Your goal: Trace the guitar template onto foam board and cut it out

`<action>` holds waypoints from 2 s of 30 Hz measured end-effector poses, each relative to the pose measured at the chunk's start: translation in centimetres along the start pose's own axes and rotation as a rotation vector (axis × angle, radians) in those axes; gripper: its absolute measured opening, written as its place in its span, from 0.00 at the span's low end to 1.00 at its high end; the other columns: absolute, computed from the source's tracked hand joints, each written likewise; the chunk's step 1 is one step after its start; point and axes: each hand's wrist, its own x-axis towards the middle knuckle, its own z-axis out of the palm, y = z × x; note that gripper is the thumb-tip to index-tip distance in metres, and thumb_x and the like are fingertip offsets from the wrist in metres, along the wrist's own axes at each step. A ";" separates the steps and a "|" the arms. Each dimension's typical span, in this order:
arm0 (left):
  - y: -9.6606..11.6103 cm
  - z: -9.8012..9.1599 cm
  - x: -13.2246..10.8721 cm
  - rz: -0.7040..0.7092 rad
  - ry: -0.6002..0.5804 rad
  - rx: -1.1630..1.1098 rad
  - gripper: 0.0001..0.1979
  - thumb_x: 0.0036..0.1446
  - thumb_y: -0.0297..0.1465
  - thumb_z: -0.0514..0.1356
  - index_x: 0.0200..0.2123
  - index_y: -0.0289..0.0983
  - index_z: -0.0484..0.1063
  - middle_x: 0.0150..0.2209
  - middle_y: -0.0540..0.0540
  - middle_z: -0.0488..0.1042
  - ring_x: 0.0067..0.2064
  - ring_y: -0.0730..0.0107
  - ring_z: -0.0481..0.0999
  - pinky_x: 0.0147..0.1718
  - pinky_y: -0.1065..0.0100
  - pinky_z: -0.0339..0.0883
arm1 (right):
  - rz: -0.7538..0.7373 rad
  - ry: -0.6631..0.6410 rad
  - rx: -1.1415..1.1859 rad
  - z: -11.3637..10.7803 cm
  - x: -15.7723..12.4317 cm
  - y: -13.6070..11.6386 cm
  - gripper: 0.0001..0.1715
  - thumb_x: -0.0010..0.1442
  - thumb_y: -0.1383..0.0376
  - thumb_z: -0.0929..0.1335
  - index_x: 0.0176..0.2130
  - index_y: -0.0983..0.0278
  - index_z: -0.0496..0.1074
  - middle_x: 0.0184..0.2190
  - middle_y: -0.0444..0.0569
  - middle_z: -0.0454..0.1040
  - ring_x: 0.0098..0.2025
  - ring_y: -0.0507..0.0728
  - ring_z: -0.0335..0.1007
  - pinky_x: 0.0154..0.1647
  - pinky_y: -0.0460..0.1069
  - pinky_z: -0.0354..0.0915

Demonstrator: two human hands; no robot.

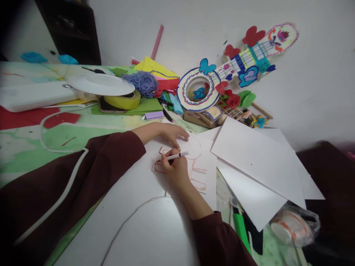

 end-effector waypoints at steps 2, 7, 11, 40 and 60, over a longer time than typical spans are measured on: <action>-0.1 0.1 0.1 0.001 0.000 -0.004 0.35 0.40 0.47 0.63 0.55 0.45 0.66 0.59 0.48 0.65 0.55 0.59 0.66 0.53 0.65 0.58 | -0.006 -0.004 -0.007 0.0 0.0 0.0 0.08 0.53 0.62 0.65 0.25 0.62 0.64 0.18 0.41 0.65 0.22 0.51 0.61 0.23 0.46 0.56; -0.1 0.1 0.2 -0.001 -0.012 -0.007 0.37 0.40 0.46 0.63 0.56 0.44 0.65 0.60 0.47 0.64 0.56 0.56 0.65 0.53 0.63 0.57 | 0.003 -0.026 0.007 0.1 0.0 -0.2 0.07 0.52 0.63 0.65 0.25 0.62 0.63 0.18 0.41 0.66 0.21 0.51 0.61 0.23 0.46 0.56; 0.1 -0.1 -0.1 0.018 -0.007 -0.007 0.36 0.41 0.46 0.62 0.56 0.44 0.65 0.59 0.47 0.64 0.56 0.58 0.66 0.52 0.65 0.58 | -0.015 0.008 -0.061 -0.1 0.0 0.0 0.08 0.52 0.64 0.64 0.24 0.62 0.62 0.18 0.41 0.66 0.21 0.51 0.61 0.23 0.46 0.56; -0.3 0.2 0.1 0.003 0.004 -0.027 0.35 0.40 0.45 0.63 0.54 0.46 0.66 0.58 0.49 0.66 0.54 0.59 0.67 0.52 0.64 0.59 | 0.116 -0.047 0.259 -0.7 -0.5 -0.4 0.11 0.52 0.59 0.68 0.30 0.64 0.66 0.23 0.43 0.68 0.24 0.50 0.62 0.23 0.45 0.57; 1.4 -0.6 -0.9 -0.033 -0.019 -0.015 0.33 0.41 0.39 0.62 0.55 0.43 0.66 0.59 0.47 0.64 0.55 0.57 0.66 0.51 0.63 0.60 | -0.041 -0.060 -0.141 1.4 -0.2 -1.1 0.07 0.55 0.65 0.63 0.25 0.61 0.60 0.17 0.43 0.69 0.21 0.51 0.65 0.25 0.47 0.58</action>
